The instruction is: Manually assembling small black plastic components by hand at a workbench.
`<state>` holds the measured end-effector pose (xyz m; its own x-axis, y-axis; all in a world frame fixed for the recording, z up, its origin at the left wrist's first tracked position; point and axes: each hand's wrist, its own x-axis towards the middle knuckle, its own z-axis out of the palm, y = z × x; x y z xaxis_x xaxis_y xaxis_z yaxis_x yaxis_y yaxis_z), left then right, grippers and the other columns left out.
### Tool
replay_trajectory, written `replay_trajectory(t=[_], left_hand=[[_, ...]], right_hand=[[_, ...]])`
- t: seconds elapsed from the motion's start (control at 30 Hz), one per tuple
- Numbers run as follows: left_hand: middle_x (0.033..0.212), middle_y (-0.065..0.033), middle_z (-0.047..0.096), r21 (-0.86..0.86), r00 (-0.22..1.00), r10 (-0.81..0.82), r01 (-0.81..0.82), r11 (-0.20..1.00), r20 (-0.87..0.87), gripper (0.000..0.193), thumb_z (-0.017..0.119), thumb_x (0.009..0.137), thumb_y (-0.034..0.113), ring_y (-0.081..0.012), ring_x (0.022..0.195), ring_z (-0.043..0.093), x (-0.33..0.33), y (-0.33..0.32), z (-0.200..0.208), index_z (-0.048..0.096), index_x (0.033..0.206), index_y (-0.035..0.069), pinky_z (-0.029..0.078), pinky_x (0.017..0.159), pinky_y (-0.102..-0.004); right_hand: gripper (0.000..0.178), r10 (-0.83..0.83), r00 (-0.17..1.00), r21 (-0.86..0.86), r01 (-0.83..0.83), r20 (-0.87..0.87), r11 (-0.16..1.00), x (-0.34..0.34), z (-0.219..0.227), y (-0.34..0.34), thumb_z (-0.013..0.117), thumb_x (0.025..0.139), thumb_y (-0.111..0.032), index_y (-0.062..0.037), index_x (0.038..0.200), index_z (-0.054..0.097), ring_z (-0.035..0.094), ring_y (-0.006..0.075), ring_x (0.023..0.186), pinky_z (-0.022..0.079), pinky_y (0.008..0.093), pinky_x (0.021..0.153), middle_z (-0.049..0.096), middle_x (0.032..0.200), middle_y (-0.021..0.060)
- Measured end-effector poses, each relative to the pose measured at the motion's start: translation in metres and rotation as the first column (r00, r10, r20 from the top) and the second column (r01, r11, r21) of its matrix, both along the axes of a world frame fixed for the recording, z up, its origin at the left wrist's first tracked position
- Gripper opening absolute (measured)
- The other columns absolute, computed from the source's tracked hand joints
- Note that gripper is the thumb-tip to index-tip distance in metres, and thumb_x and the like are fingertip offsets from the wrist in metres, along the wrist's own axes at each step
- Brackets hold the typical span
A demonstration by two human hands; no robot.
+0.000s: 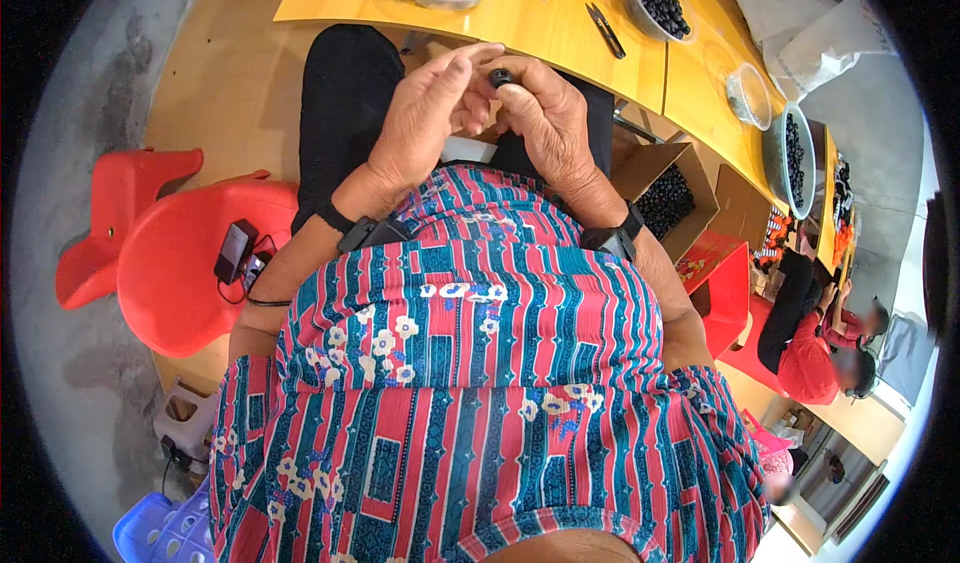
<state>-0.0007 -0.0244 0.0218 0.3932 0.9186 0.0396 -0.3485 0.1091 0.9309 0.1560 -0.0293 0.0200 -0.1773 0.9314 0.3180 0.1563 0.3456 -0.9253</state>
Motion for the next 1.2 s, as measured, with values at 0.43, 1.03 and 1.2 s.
replay_trajectory(t=[0.43, 1.03, 1.2], left_hand=[[0.083, 0.0013, 0.055, -0.264, 0.973, 0.062, -0.001, 0.964, 0.223, 0.029, 0.054, 0.089, 0.013, -0.0037, 0.070, 0.051, 0.003, 0.008, -0.012, 0.052, 0.117, 0.002, 0.042, 0.060, -0.0173], [0.098, 0.0007, 0.057, -0.357, 0.965, 0.059, 0.037, 0.933, 0.254, 0.027, 0.044, 0.092, 0.012, -0.0058, 0.072, 0.051, 0.062, 0.026, 0.043, 0.051, 0.117, 0.003, 0.041, 0.060, -0.0179], [0.099, -0.0020, 0.059, -0.313, 0.987, -0.018, 0.067, 0.947, 0.159, 0.030, 0.043, 0.093, 0.011, -0.0063, 0.074, 0.053, 0.098, 0.032, 0.084, 0.047, 0.121, 0.003, 0.042, 0.061, -0.0184]], right_hand=[[0.029, -0.107, 0.963, 0.227, 0.050, 0.247, 0.973, 0.006, 0.004, 0.003, 0.072, 0.070, -0.011, -0.0107, 0.097, 0.063, 0.055, 0.0134, 0.063, 0.044, 0.0252, 0.056, 0.054, 0.069, 0.0035], [0.031, -0.140, 0.907, 0.421, -0.044, 0.397, 0.906, 0.067, 0.064, 0.030, 0.069, 0.071, -0.021, -0.0151, 0.100, 0.058, 0.060, 0.0286, 0.074, 0.050, 0.0349, 0.059, 0.055, 0.087, 0.0088], [0.026, -0.139, 0.897, 0.356, -0.022, 0.419, 0.934, 0.099, 0.094, 0.037, 0.068, 0.074, -0.021, -0.0089, 0.094, 0.056, 0.058, 0.0306, 0.075, 0.049, 0.0358, 0.062, 0.054, 0.084, 0.0114]])
